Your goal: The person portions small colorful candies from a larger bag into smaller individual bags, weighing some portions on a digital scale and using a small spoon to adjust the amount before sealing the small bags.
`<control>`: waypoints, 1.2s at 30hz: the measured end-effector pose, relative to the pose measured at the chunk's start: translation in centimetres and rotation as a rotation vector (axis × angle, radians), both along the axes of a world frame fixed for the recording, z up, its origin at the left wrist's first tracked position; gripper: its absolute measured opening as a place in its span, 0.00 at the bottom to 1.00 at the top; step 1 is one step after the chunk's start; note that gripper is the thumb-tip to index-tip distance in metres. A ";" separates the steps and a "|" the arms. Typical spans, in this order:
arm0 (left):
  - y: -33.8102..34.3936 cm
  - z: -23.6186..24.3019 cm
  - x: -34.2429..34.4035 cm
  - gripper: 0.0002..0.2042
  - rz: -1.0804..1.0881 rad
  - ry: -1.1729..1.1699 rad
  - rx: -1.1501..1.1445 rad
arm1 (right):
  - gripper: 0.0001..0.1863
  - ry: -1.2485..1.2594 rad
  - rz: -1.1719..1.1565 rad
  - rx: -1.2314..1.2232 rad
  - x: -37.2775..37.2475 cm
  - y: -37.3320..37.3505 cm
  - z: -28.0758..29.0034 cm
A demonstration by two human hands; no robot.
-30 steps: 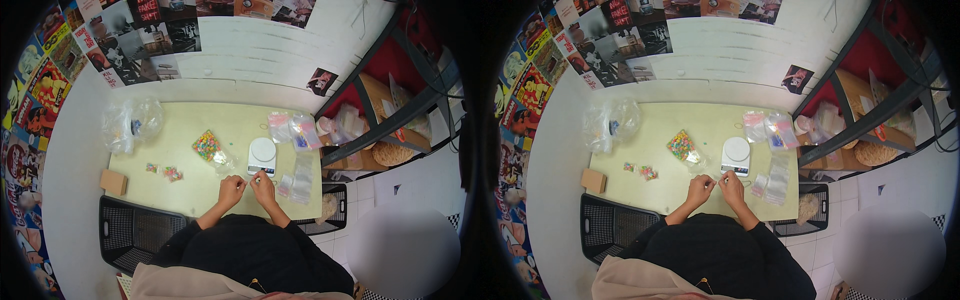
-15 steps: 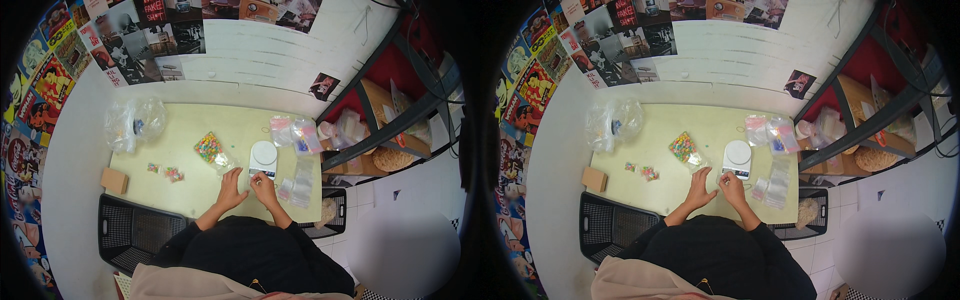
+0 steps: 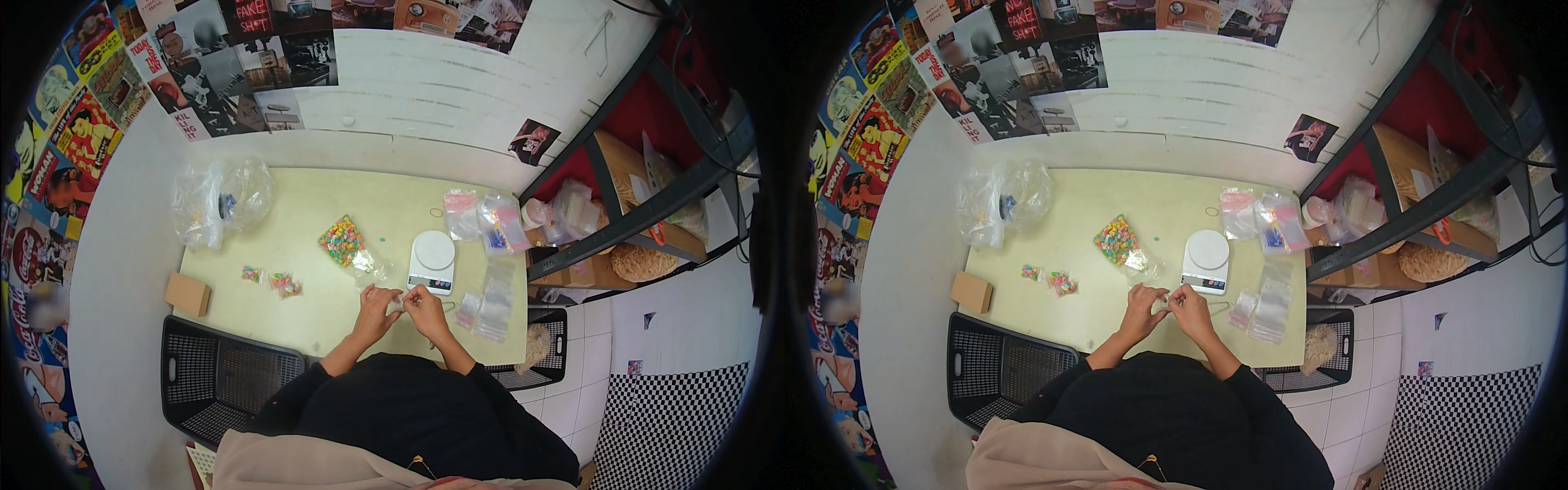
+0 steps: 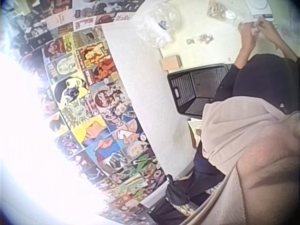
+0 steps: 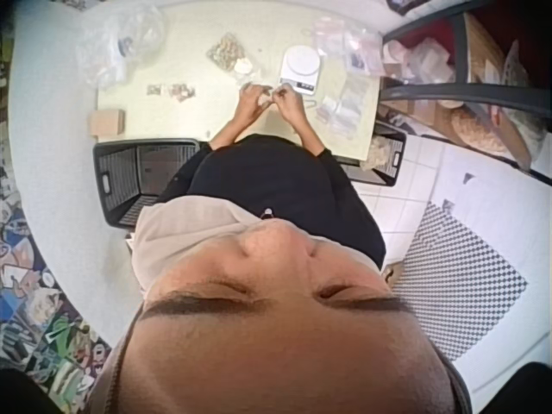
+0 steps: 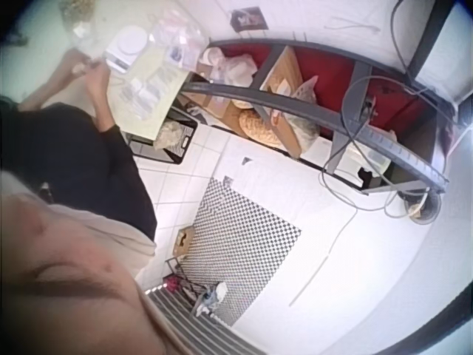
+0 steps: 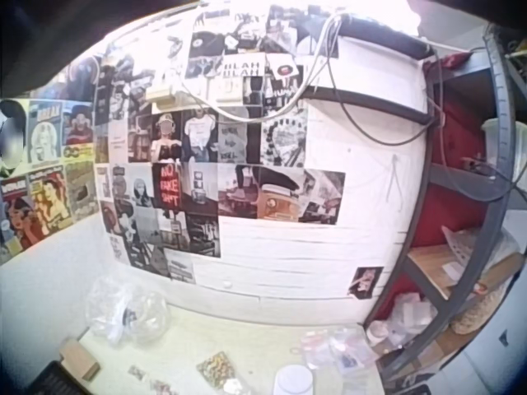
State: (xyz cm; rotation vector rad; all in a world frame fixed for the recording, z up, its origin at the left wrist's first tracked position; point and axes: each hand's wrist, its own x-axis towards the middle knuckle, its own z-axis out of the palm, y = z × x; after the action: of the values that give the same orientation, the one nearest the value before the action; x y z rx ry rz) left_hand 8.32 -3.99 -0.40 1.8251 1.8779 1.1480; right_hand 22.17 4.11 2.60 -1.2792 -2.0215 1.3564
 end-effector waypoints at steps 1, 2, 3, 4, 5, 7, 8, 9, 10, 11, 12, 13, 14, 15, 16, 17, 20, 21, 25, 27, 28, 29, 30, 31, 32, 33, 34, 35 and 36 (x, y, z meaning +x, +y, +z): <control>-0.1 -0.2 -0.3 0.20 0.017 -0.018 -0.007 | 0.07 0.003 0.015 -0.003 -0.1 0.1 0.2; -0.2 -0.5 -0.6 0.20 0.042 -0.049 -0.006 | 0.07 0.009 0.036 0.065 0.0 0.2 -0.2; -0.3 -0.7 -1.0 0.20 0.065 -0.079 -0.004 | 0.07 0.017 0.057 0.134 0.0 0.5 -0.5; -0.4 -0.8 -1.3 0.19 0.090 -0.110 -0.003 | 0.07 0.024 0.077 0.202 0.1 0.7 -0.9; -0.5 -1.0 -1.5 0.17 0.145 -0.104 0.022 | 0.09 0.018 0.092 0.232 0.5 0.9 -1.2; -1.0 -1.6 -2.5 0.15 0.197 -0.272 -0.013 | 0.12 0.009 0.135 0.286 0.5 1.3 -0.8; -1.2 -2.0 -2.8 0.15 0.223 -0.356 -0.030 | 0.13 0.001 0.129 0.336 0.5 1.4 -0.6; -1.3 -2.1 -3.0 0.13 0.255 -0.353 0.006 | 0.15 -0.008 0.120 0.387 0.4 1.5 0.2; -1.5 -2.2 -3.1 0.14 0.267 -0.362 -0.001 | 0.16 -0.016 0.111 0.438 0.4 1.7 0.7; -1.7 -2.3 -3.3 0.14 0.279 -0.371 -0.007 | 0.16 0.122 0.107 0.320 0.4 1.9 0.2; -1.8 -2.4 -3.4 0.14 0.289 -0.381 -0.013 | 0.14 0.139 0.137 0.301 0.2 1.9 0.4; -1.8 -2.6 -3.5 0.14 0.280 -0.377 -0.013 | 0.13 0.157 0.167 0.281 0.0 1.9 0.7; -1.8 -2.7 -3.5 0.14 0.270 -0.372 -0.013 | 0.12 0.174 0.197 0.262 -0.3 1.8 0.8; -1.7 -2.6 -3.5 0.14 0.255 -0.368 -0.013 | 0.11 0.172 0.236 0.260 -0.5 1.6 0.7; -1.6 -2.4 -3.4 0.14 0.237 -0.379 -0.016 | 0.10 0.170 0.275 0.259 -0.9 1.2 0.5; -1.4 -2.3 -3.3 0.14 0.219 -0.391 -0.018 | 0.10 0.168 0.314 0.258 -1.3 1.0 0.3; -1.7 -1.9 -3.5 0.15 0.181 -0.428 -0.039 | 0.09 -0.012 0.447 0.255 -2.3 0.2 2.7; -1.5 -1.4 -3.4 0.15 0.162 -0.441 -0.047 | 0.09 -0.026 0.462 0.268 -2.2 0.3 2.6; -1.3 0.1 -3.4 0.16 0.063 -0.391 -0.117 | 0.09 -0.091 0.523 0.284 -1.9 0.7 1.5; -1.5 -0.1 -3.6 0.16 -0.016 -0.330 -0.121 | 0.08 -0.098 0.546 0.283 -1.8 0.6 1.3; -1.8 -0.5 -3.5 0.15 0.004 -0.409 -0.164 | 0.08 -0.087 0.555 0.287 -1.9 0.5 1.5; -2.1 -1.0 -3.3 0.14 0.023 -0.489 -0.206 | 0.08 -0.075 0.563 0.291 -1.9 0.4 1.6; -2.2 -1.5 -3.1 0.14 0.039 -0.567 -0.252 | 0.08 -0.029 0.514 0.266 -1.8 0.5 1.5; -2.3 -2.0 -3.1 0.13 0.065 -0.589 -0.264 | 0.08 0.017 0.466 0.241 -1.7 0.6 1.3; -2.4 -2.4 -3.3 0.13 0.092 -0.611 -0.275 | 0.08 0.062 0.417 0.216 -1.6 0.7 1.1; -2.6 -2.8 -3.5 0.13 0.117 -0.634 -0.284 | 0.08 0.075 0.396 0.252 -1.5 1.0 1.0; -2.7 -3.1 -3.7 0.13 0.145 -0.636 -0.272 | 0.08 0.088 0.375 0.287 -1.4 1.4 0.9; -2.8 -3.5 -4.0 0.13 0.174 -0.638 -0.260 | 0.08 0.101 0.354 0.323 -1.3 1.7 0.8; -3.0 -4.0 -4.3 0.13 0.207 -0.639 -0.245 | 0.08 0.010 0.366 0.397 -1.3 1.7 1.3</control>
State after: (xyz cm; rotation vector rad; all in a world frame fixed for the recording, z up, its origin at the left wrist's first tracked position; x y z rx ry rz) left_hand 3.99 -7.04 -4.35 0.9872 1.7354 1.2981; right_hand 20.85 5.84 3.85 -0.7540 -2.4444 1.0162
